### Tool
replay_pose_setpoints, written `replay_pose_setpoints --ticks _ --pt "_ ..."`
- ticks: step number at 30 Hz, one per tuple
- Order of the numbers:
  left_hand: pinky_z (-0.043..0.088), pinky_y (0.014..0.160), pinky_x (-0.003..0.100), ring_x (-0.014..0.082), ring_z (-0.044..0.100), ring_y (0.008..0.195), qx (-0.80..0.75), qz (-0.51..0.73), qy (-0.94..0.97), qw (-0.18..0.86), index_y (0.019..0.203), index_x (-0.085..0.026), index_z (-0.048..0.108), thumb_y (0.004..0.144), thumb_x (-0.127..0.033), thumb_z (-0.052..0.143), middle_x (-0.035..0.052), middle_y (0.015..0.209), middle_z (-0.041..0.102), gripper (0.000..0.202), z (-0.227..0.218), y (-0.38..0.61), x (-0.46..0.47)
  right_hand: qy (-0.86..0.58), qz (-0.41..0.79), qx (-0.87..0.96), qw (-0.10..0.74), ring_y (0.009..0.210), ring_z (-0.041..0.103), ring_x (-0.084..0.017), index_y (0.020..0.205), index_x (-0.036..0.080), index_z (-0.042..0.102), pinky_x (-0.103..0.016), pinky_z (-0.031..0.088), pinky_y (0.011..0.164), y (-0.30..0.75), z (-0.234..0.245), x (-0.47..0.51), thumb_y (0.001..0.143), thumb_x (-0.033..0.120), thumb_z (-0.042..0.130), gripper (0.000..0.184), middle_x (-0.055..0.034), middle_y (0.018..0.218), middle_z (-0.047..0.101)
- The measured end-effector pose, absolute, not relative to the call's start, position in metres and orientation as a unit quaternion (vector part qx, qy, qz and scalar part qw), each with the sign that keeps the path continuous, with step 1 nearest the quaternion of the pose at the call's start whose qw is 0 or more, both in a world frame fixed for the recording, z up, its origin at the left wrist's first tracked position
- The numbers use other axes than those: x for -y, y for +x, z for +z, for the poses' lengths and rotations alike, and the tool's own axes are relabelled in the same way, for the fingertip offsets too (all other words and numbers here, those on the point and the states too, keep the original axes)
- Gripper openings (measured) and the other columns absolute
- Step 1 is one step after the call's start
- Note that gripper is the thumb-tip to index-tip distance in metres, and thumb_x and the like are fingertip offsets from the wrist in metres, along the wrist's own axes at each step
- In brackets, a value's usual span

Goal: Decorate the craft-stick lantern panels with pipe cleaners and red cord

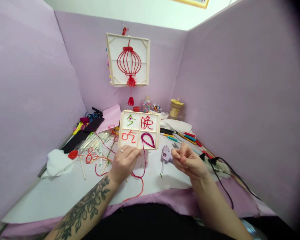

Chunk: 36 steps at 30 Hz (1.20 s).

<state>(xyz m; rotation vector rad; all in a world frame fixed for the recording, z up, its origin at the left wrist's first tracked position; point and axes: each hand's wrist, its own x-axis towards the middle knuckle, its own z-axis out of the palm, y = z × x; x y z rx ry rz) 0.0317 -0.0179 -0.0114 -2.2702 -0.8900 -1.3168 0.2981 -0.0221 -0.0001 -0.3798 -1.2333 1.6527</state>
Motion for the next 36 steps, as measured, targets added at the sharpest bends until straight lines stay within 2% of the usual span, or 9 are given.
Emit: replay_pose_setpoints --ticks 4,6,9,11,14,18,25,29,36 --pt "0.051 0.078 0.032 0.0162 0.06 0.079 0.318 -0.471 -0.803 0.178 0.104 -0.019 0.063 0.087 -0.012 0.058 0.0043 0.084 0.068 0.018 -0.011 0.032 0.018 -0.404 0.477 0.626 0.465 0.05 0.041 -0.009 0.081 0.023 0.051 -0.02 0.032 0.044 0.322 -0.005 0.017 0.074 0.036 0.073 0.027 0.0025 0.07 0.052" --pt "0.051 0.077 0.032 0.0161 0.061 0.078 0.319 -0.474 -0.801 0.179 0.102 -0.019 0.063 0.087 -0.013 0.059 0.004 0.083 0.068 0.017 -0.01 0.032 0.018 -0.534 0.315 0.693 0.368 0.062 0.05 -0.015 0.091 0.022 0.058 -0.026 0.039 0.057 0.323 -0.009 0.013 0.08 0.034 0.064 0.018 -0.0007 0.071 0.055" --pt "0.051 0.078 0.033 0.0163 0.06 0.079 0.318 -0.474 -0.802 0.176 0.103 -0.018 0.062 0.086 -0.011 0.059 0.0043 0.084 0.068 0.018 -0.01 0.032 0.019 -0.638 0.122 0.741 0.172 0.092 0.056 -0.027 0.102 0.019 0.065 -0.035 0.041 0.075 0.315 -0.017 0.006 0.08 0.032 0.063 0.026 -0.011 0.093 0.064" --pt "0.051 0.079 0.033 0.0164 0.061 0.079 0.314 -0.473 -0.804 0.173 0.104 -0.017 0.062 0.086 -0.008 0.059 0.0046 0.085 0.068 0.021 -0.011 0.032 0.019 -0.653 0.089 0.749 0.076 0.105 0.054 -0.033 0.106 0.016 0.065 -0.036 0.041 0.08 0.309 -0.023 0.001 0.076 0.035 0.067 0.036 -0.0162 0.11 0.062" --pt "0.051 0.08 0.034 0.0163 0.061 0.079 0.308 -0.473 -0.808 0.17 0.105 -0.017 0.06 0.085 -0.007 0.06 0.0046 0.086 0.068 0.022 -0.012 0.031 0.018 -0.65 0.115 0.751 0.028 0.104 0.057 -0.031 0.112 0.013 0.062 -0.036 0.041 0.082 0.307 -0.026 -0.005 0.079 0.035 0.063 0.04 -0.0174 0.112 0.062" --pt "0.051 0.078 0.033 0.0158 0.061 0.079 0.314 -0.484 -0.797 0.177 0.103 -0.018 0.06 0.086 -0.009 0.059 0.004 0.085 0.068 0.019 -0.01 0.032 0.019 -0.636 0.163 0.746 0.114 0.094 0.061 -0.027 0.104 0.013 0.063 -0.035 0.042 0.081 0.323 -0.019 -0.005 0.081 0.029 0.056 0.029 -0.0148 0.102 0.066" --pt "0.051 0.077 0.032 0.0149 0.062 0.077 0.321 -0.487 -0.796 0.162 0.1 -0.018 0.061 0.088 -0.012 0.058 0.0035 0.084 0.069 0.014 -0.012 0.034 0.019 -0.515 0.389 0.602 0.47 0.071 0.061 -0.021 0.098 0.018 0.064 -0.032 0.048 0.064 0.332 -0.006 0.014 0.073 0.046 0.066 0.038 -0.0069 0.079 0.067" --pt "0.051 0.076 0.032 0.015 0.062 0.076 0.327 -0.48 -0.797 0.164 0.099 -0.018 0.062 0.088 -0.013 0.056 0.0036 0.082 0.069 0.013 -0.012 0.034 0.02 -0.504 0.438 0.58 0.467 0.058 0.056 -0.017 0.092 0.014 0.065 -0.029 0.045 0.055 0.289 -0.015 0.023 0.076 0.05 0.065 0.04 -0.0048 0.063 0.062" --pt "0.05 0.076 0.032 0.0154 0.061 0.077 0.332 -0.466 -0.802 0.168 0.097 -0.017 0.063 0.089 -0.014 0.056 0.0032 0.082 0.069 0.011 -0.009 0.034 0.022 -0.539 0.407 0.596 0.434 0.056 0.055 -0.016 0.086 0.014 0.065 -0.026 0.043 0.052 0.241 -0.014 0.021 0.077 0.057 0.06 0.044 -0.002 0.059 0.059"
